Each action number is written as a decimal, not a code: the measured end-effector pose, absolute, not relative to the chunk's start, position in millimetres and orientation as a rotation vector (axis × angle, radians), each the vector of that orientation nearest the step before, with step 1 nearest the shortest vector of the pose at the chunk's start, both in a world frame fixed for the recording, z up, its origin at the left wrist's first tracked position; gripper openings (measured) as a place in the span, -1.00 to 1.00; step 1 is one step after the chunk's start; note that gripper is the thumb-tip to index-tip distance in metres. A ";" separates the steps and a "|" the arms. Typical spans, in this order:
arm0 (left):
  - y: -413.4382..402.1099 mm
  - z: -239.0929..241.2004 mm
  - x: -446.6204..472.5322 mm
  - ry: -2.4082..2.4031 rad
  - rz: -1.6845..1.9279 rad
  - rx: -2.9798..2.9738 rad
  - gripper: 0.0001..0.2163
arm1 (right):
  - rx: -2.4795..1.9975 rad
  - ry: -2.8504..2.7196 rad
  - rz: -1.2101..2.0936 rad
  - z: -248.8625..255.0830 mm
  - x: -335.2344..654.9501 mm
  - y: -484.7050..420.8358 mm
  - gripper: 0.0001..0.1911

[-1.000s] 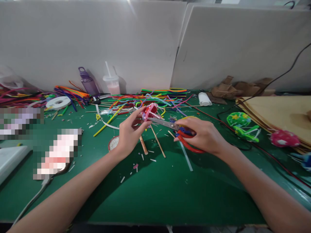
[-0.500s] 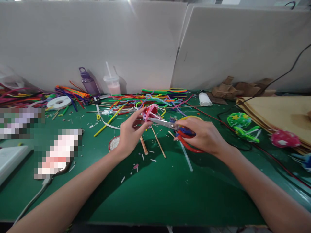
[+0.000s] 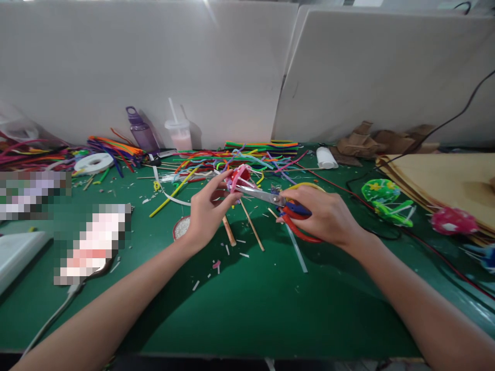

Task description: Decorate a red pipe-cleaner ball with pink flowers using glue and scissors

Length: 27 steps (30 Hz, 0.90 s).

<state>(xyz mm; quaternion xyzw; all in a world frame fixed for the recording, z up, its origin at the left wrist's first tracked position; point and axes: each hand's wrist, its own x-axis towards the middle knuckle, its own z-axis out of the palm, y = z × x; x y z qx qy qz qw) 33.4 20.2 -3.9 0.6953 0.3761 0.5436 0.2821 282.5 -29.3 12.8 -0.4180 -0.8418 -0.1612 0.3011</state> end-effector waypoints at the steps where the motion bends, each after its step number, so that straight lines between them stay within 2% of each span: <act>1: 20.2 -4.1 33.5 1.010 1.458 1.858 -0.53 | -1.111 -2.232 -0.430 12.8 282.5 -29.3 -0.69; 27: 18.9 -0.8 33.5 1.043 1.381 1.766 -0.52 | -1.098 -2.098 -0.454 14.3 281.8 -31.1 -0.70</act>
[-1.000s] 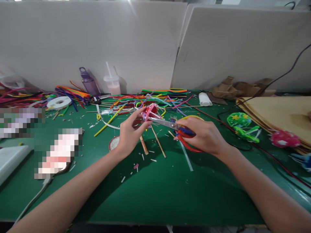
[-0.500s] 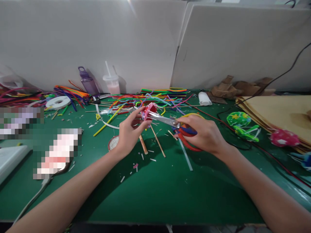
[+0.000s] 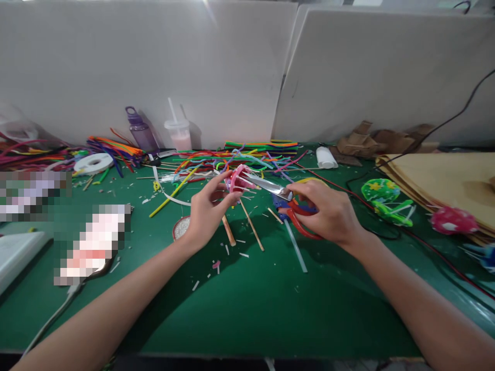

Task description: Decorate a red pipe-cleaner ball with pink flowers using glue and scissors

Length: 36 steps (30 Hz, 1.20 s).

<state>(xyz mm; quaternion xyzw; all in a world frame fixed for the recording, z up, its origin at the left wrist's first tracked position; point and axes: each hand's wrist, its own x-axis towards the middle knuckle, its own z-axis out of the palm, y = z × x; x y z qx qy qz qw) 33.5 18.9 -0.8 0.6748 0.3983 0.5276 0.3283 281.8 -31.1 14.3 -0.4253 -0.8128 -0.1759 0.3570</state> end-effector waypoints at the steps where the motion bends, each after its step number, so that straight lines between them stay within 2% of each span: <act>1: 18.8 -0.6 33.6 1.041 1.378 1.765 -0.52 | -1.102 -2.098 -0.456 14.0 281.9 -30.7 -0.70; 4: 19.4 -0.2 34.0 1.020 1.380 1.734 -0.52 | -1.132 -2.056 -0.452 13.5 283.1 -28.2 -0.63; 9: 22.9 -1.8 34.6 0.922 1.377 1.609 -0.51 | -1.157 -1.952 -0.439 15.0 287.0 -23.1 -0.37; 14: 27.6 -3.1 33.1 0.818 1.312 1.548 -0.52 | -1.203 -1.942 -0.247 13.2 289.0 -21.1 -0.58; 19: 28.0 0.4 32.0 0.814 1.242 1.427 -0.53 | -1.201 -1.880 -0.101 13.2 288.8 -19.0 -0.52; 22: 27.5 2.2 31.5 0.831 1.222 1.385 -0.53 | -1.229 -1.810 0.030 14.2 288.6 -17.5 -0.63; 25: 27.3 1.1 30.2 0.842 1.248 1.513 -0.52 | -1.239 -1.638 0.330 16.0 286.3 -16.4 -0.61; 30: 20.3 -1.7 29.4 0.952 1.406 2.002 -0.54 | -1.082 -1.225 1.101 18.7 276.7 -16.8 -0.49; 36: 8.5 -0.6 28.8 0.828 1.533 2.541 -0.62 | -0.995 -0.928 1.563 6.2 254.0 -21.8 -0.56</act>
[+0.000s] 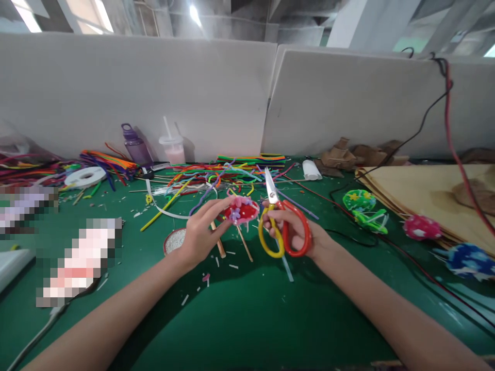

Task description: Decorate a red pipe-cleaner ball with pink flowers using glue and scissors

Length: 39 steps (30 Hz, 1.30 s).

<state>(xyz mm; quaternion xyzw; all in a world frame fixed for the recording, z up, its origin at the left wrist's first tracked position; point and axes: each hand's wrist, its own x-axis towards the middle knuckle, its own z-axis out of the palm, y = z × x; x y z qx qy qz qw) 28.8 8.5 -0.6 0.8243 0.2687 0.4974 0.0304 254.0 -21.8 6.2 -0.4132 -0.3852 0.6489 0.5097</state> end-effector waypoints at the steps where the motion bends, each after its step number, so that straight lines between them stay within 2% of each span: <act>1: 8.0 -0.4 28.8 0.799 1.518 2.586 -0.63 | -0.994 -0.900 1.593 4.3 249.8 -23.2 -0.56; 12: 11.0 0.4 32.9 0.789 1.436 2.543 -0.77 | -1.016 -0.781 1.635 2.1 244.3 -24.1 -0.56; 19: 1.3 5.3 33.5 0.545 1.598 2.693 -0.69 | -0.940 -0.825 1.772 -3.2 239.6 -24.1 -0.63; 23: -0.4 6.6 33.9 0.470 1.554 2.763 -0.66 | -0.889 -0.796 1.741 -2.5 234.9 -25.9 -0.68; 28: 5.6 -0.6 33.4 0.610 1.476 2.701 -0.66 | -0.857 -0.732 1.633 -4.5 234.8 -23.5 -0.67; 33: 13.2 -7.2 34.6 0.783 1.335 2.321 -0.55 | -0.818 -0.717 1.548 -7.2 239.9 -17.7 -0.61; 39: 17.9 -2.9 35.7 0.931 1.071 2.043 -0.84 | -0.783 -0.774 1.483 -7.0 244.2 -15.0 -0.63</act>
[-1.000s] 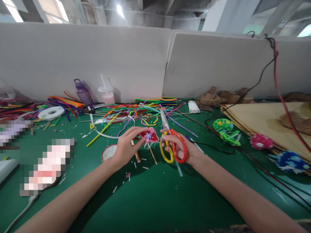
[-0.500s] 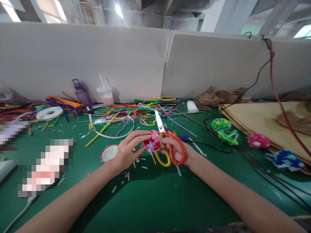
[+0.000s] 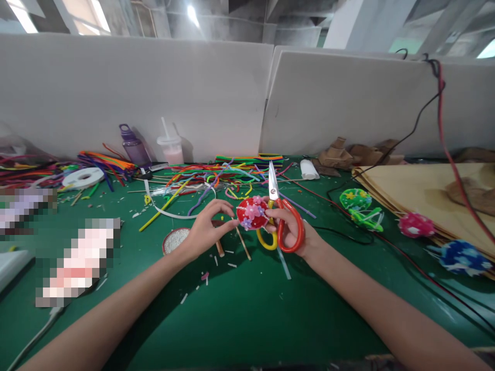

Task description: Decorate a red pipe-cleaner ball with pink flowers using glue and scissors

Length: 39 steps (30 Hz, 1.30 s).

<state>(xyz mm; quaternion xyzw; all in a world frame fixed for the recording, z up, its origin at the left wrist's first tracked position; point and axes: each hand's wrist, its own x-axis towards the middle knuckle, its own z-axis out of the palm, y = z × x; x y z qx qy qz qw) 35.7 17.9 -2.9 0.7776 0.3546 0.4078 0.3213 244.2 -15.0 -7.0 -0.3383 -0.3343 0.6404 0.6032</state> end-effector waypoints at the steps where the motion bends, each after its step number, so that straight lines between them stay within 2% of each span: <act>1: 17.9 -2.1 35.8 0.901 1.029 1.995 -0.85 | -0.786 -0.767 1.480 -6.7 244.1 -15.4 -0.63; 9: 16.8 -0.7 34.1 0.678 0.868 1.572 -0.85 | -0.812 -0.707 1.486 2.0 239.9 -20.9 -0.62; 15: 18.5 -5.0 33.5 0.616 0.831 1.607 -0.90 | -0.834 -0.679 1.495 3.9 236.9 -23.6 -0.61; 33: 17.5 -2.1 34.2 0.706 0.913 1.578 -0.81 | -0.829 -0.740 1.462 -11.2 234.4 -22.3 -0.62; 39: 17.7 -2.3 33.8 0.706 0.903 1.677 -0.89 | -0.834 -0.678 1.500 -8.6 235.5 -21.6 -0.60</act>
